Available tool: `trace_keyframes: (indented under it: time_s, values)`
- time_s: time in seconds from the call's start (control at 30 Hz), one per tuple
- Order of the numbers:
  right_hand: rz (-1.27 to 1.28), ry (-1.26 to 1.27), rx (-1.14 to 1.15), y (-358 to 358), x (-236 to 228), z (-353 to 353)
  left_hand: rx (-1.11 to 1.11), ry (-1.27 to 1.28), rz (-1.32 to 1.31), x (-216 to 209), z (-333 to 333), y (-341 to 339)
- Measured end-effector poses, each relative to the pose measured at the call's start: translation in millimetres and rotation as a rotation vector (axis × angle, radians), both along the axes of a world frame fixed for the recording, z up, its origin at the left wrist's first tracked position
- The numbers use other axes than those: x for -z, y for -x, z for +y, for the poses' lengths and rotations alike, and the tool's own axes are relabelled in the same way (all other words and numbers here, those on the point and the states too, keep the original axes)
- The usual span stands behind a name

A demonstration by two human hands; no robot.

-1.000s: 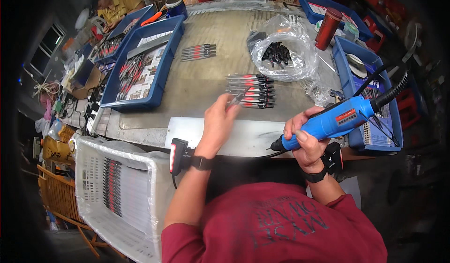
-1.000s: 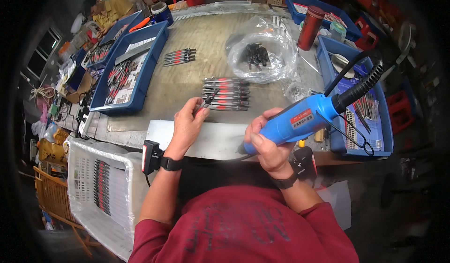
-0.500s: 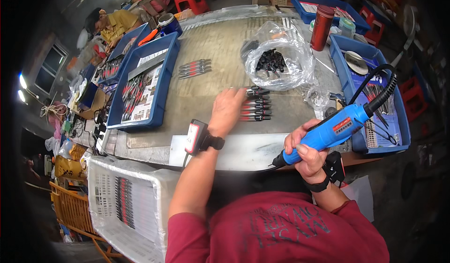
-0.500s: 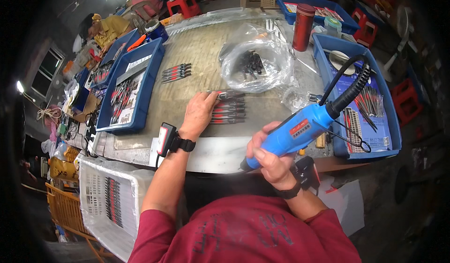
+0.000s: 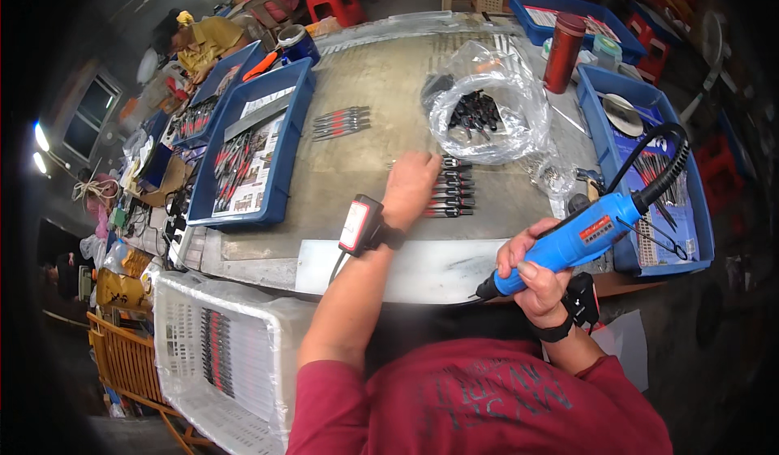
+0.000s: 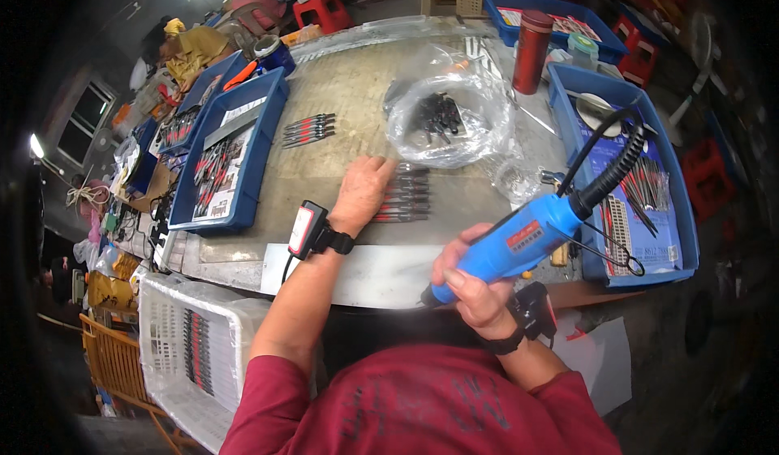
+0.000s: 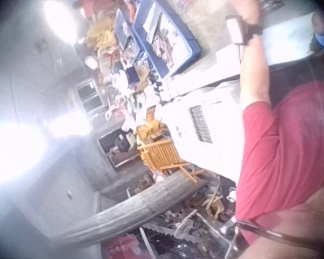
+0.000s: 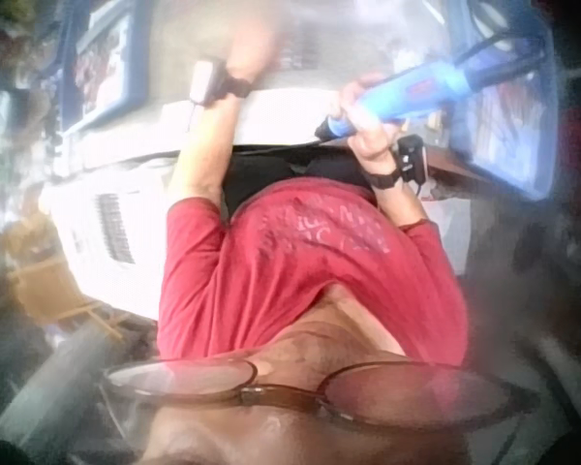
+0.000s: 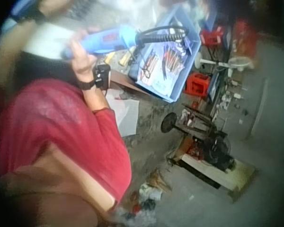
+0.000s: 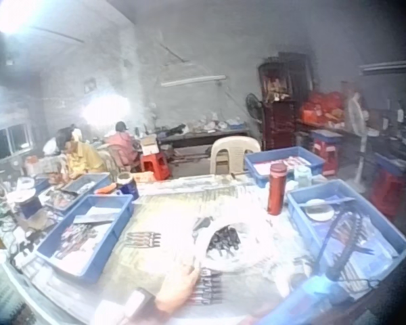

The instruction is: The person repeatedly picks up pens from a table, applies hot glue from a blue glue gun to the tip of each pen, and places the pen back on the table. This cycle is performed multiple times throughout the clip.

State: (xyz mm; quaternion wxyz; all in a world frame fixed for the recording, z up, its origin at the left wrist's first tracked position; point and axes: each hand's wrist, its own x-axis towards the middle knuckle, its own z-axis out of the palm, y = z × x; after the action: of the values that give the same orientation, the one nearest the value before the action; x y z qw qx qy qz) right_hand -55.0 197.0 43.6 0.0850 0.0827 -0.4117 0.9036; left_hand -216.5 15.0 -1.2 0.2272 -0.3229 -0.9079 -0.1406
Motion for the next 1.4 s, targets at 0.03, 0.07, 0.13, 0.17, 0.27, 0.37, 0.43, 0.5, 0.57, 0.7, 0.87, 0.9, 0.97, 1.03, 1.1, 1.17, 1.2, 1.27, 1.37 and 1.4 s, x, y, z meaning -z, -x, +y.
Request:
trace_keyframes:
  time_s: [0.03,0.07,0.13,0.17,0.27,0.37,0.43,0.5,0.57,0.7,0.87,0.9,0.97,1.03,1.1,1.17,1.2,1.27,1.37,1.4]
  values:
    - [-0.002,0.005,-0.001,0,0,0,0.008,-0.01,0.008,-1,0,0]
    - [0.002,0.006,-0.001,1,0,-1,-0.003,0.013,-0.02,-2,0,0]
    - [0.014,0.013,0.0,1,0,-1,-0.029,0.058,-0.079,-4,2,-1]
    - [0.006,0.044,-0.007,1,0,-2,-0.043,0.074,-0.096,-6,2,-1]
    - [0.037,0.067,-0.011,3,1,-3,-0.07,0.03,-0.167,-9,2,-4]
    - [0.044,0.046,-0.012,3,1,-3,-0.031,-0.115,-0.069,-11,-7,3]
    - [0.049,0.028,0.0,4,0,-2,-0.043,-0.236,0.016,-7,-21,10]
    - [0.038,0.026,-0.015,4,0,-1,-0.16,-0.246,-0.029,-2,-42,22]
    - [0.025,0.019,-0.017,4,0,-1,-0.295,-0.206,-0.021,5,-67,37]
    - [0.015,0.007,-0.006,8,1,-1,-0.49,-0.04,0.034,16,-111,61]
    - [-0.012,-0.013,0.013,11,1,-3,-0.586,0.022,-0.043,22,-132,78]
    - [-0.012,-0.016,0.008,12,1,-3,-0.594,0.038,-0.066,23,-133,81]
    - [-0.013,-0.023,0.002,13,1,-4,-0.611,0.069,-0.098,25,-133,86]
    - [-0.012,-0.037,0.01,15,2,-4,-0.62,0.062,-0.106,25,-132,88]
    - [-0.015,-0.03,0.006,16,2,-4,-0.625,0.052,-0.101,26,-132,90]
    - [-0.019,-0.03,0.007,16,3,-5,-0.627,0.034,-0.076,26,-132,92]
    - [-0.023,-0.031,0.006,16,3,-5,-0.628,0.042,-0.082,26,-132,92]
    - [-0.026,-0.032,0.004,17,3,-5,-0.629,0.053,-0.079,26,-133,94]
    - [-0.021,-0.034,0.002,17,4,-6,-0.628,0.058,-0.073,27,-133,95]
    - [-0.019,-0.036,0.002,17,4,-6,-0.628,0.069,-0.081,27,-132,95]
